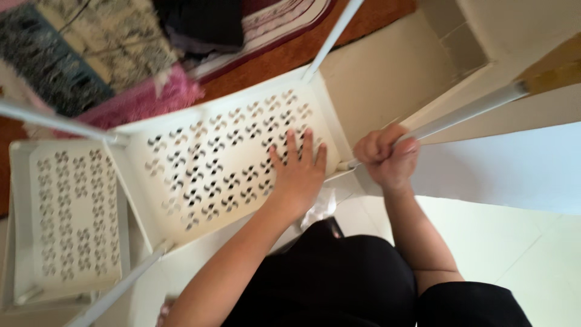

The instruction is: The person wipes white perforated plastic trays with a cloth, then inserts white poles into the tray corners to assemble a shelving unit. The person stacks the trays and continues inserting poles to form a multi-tier structure.

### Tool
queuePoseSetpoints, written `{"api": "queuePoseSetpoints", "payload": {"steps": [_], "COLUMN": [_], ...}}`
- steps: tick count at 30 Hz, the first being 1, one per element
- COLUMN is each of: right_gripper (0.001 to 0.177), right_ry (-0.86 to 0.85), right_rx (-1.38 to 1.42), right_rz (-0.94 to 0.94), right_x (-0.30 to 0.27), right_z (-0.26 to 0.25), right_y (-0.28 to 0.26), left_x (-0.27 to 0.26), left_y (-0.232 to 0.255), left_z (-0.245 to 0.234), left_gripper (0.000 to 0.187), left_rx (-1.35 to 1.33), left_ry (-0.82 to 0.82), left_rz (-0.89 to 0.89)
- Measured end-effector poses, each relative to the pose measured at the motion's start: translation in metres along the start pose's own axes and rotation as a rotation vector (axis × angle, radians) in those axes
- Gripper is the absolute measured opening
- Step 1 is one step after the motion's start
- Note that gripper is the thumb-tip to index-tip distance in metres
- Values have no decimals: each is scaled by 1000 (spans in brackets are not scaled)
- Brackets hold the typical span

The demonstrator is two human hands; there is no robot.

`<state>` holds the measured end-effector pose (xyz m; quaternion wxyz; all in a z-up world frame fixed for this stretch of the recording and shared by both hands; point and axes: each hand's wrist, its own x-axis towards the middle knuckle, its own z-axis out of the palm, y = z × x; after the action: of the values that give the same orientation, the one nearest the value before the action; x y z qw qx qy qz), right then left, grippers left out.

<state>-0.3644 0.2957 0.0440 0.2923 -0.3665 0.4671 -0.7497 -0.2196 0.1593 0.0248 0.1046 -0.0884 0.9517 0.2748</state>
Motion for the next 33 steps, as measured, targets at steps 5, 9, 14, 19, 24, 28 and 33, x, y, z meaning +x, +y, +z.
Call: {"api": "queuePoseSetpoints", "payload": {"steps": [5, 9, 14, 19, 24, 28, 33], "right_gripper": [59, 58, 55, 32, 37, 39, 26], "right_ry": [6, 45, 60, 140, 468, 466, 80], "right_rx": [37, 20, 92, -199, -178, -126, -383], "right_rz": [-28, -42, -3, -18, 128, 377, 300], "right_x": [1, 2, 8, 10, 9, 12, -9], "right_z": [-2, -4, 3, 17, 20, 14, 4], "right_y": [1, 0, -3, -48, -113, -122, -101], "left_x": [-1, 0, 0, -2, 1, 0, -2], "left_y": [2, 1, 2, 1, 0, 0, 1], "left_z": [-3, -2, -5, -5, -1, -1, -6], "left_gripper": [66, 69, 70, 70, 66, 65, 66], "left_rx": [0, 30, 28, 15, -5, -21, 67], "left_ry": [-31, -35, -42, -59, -38, -21, 2], "left_rz": [-23, -12, -8, -20, -18, -18, -8]}}
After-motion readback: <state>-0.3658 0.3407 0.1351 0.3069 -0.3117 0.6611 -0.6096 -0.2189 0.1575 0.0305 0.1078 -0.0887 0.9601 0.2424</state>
